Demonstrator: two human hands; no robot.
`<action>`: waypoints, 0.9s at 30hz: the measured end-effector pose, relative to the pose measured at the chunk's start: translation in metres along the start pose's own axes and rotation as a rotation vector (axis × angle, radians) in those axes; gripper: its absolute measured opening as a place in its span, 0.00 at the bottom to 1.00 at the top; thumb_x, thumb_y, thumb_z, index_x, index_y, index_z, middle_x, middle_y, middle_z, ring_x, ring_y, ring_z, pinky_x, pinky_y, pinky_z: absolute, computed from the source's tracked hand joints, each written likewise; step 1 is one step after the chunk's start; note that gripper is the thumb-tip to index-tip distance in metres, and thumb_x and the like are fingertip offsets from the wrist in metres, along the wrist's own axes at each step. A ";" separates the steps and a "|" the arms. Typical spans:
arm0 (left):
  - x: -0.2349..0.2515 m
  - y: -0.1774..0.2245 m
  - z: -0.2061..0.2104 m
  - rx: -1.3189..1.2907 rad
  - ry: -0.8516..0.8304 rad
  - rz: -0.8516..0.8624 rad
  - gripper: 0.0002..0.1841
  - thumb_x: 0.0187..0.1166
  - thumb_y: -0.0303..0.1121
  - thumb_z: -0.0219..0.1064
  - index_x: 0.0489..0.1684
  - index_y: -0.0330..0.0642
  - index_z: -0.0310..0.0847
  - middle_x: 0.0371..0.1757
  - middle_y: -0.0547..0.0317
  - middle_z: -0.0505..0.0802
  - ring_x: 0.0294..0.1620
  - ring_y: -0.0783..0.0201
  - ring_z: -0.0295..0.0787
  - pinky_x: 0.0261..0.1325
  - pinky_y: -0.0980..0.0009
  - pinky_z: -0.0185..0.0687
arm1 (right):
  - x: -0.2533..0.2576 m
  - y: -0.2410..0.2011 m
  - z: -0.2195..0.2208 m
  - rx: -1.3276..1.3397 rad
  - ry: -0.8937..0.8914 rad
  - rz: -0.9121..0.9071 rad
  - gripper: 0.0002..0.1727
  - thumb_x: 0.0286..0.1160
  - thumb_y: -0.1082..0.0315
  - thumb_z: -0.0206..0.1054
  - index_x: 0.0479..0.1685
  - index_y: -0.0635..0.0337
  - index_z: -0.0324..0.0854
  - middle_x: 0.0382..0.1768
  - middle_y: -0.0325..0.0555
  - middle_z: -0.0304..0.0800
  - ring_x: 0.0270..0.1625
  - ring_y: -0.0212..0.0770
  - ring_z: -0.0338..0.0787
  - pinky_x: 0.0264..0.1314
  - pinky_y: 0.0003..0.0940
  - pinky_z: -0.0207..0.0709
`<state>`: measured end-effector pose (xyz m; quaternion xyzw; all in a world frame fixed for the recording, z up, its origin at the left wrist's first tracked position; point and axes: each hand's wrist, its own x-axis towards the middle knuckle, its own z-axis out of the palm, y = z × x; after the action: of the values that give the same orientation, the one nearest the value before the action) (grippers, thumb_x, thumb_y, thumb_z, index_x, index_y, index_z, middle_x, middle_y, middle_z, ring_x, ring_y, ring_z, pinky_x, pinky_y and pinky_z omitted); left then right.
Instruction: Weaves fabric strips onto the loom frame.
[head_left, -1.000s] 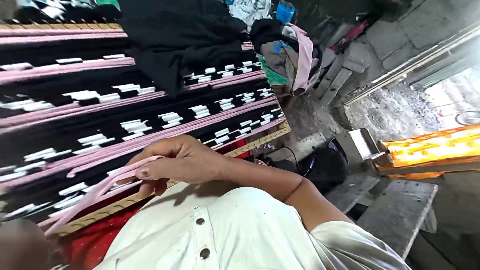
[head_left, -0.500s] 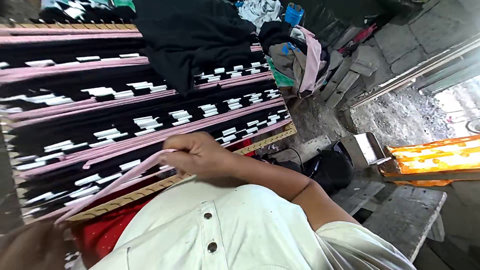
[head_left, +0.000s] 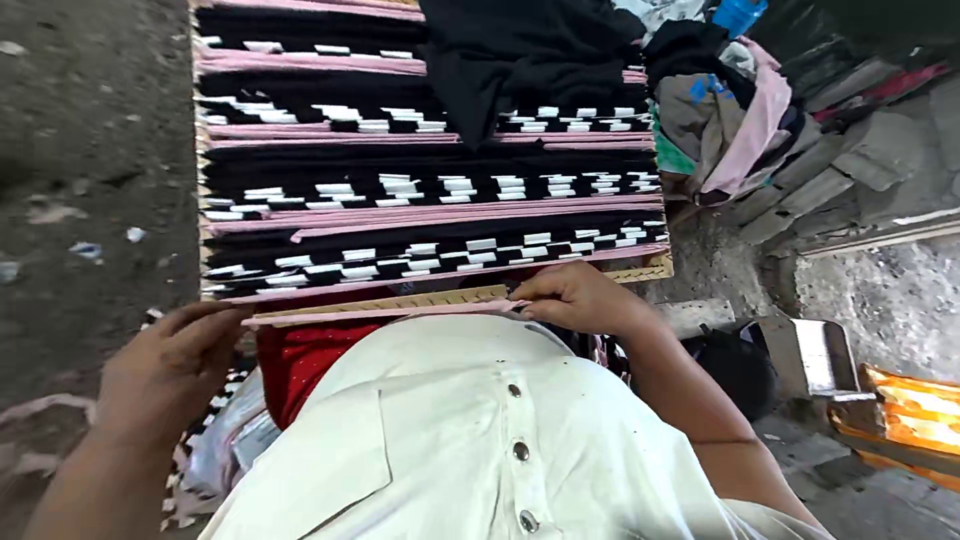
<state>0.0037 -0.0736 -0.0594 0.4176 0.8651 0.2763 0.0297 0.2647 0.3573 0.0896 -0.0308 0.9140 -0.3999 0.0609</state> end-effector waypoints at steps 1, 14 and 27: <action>0.000 -0.003 -0.002 -0.006 -0.008 0.009 0.20 0.92 0.39 0.51 0.60 0.36 0.86 0.66 0.38 0.88 0.68 0.36 0.85 0.68 0.33 0.76 | -0.001 0.003 0.003 -0.001 -0.025 -0.001 0.13 0.83 0.60 0.66 0.50 0.56 0.94 0.43 0.37 0.96 0.46 0.27 0.92 0.54 0.31 0.87; 0.022 0.039 0.007 -0.201 -0.055 -0.248 0.12 0.83 0.14 0.52 0.54 0.09 0.76 0.56 0.18 0.86 0.58 0.35 0.87 0.71 0.51 0.77 | -0.173 0.052 -0.118 0.199 0.276 0.544 0.13 0.71 0.72 0.65 0.47 0.62 0.93 0.35 0.35 0.96 0.29 0.19 0.83 0.34 0.21 0.79; 0.069 0.144 -0.054 0.138 -0.509 -0.421 0.22 0.95 0.29 0.42 0.69 0.16 0.73 0.68 0.24 0.84 0.74 0.42 0.81 0.82 0.56 0.67 | -0.167 0.146 -0.112 -0.074 0.623 0.828 0.09 0.79 0.66 0.70 0.44 0.63 0.91 0.39 0.51 0.92 0.43 0.42 0.88 0.54 0.49 0.80</action>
<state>0.0459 0.0249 0.0708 0.2862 0.9139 0.0919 0.2730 0.4139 0.5553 0.0718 0.4517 0.8380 -0.2999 -0.0620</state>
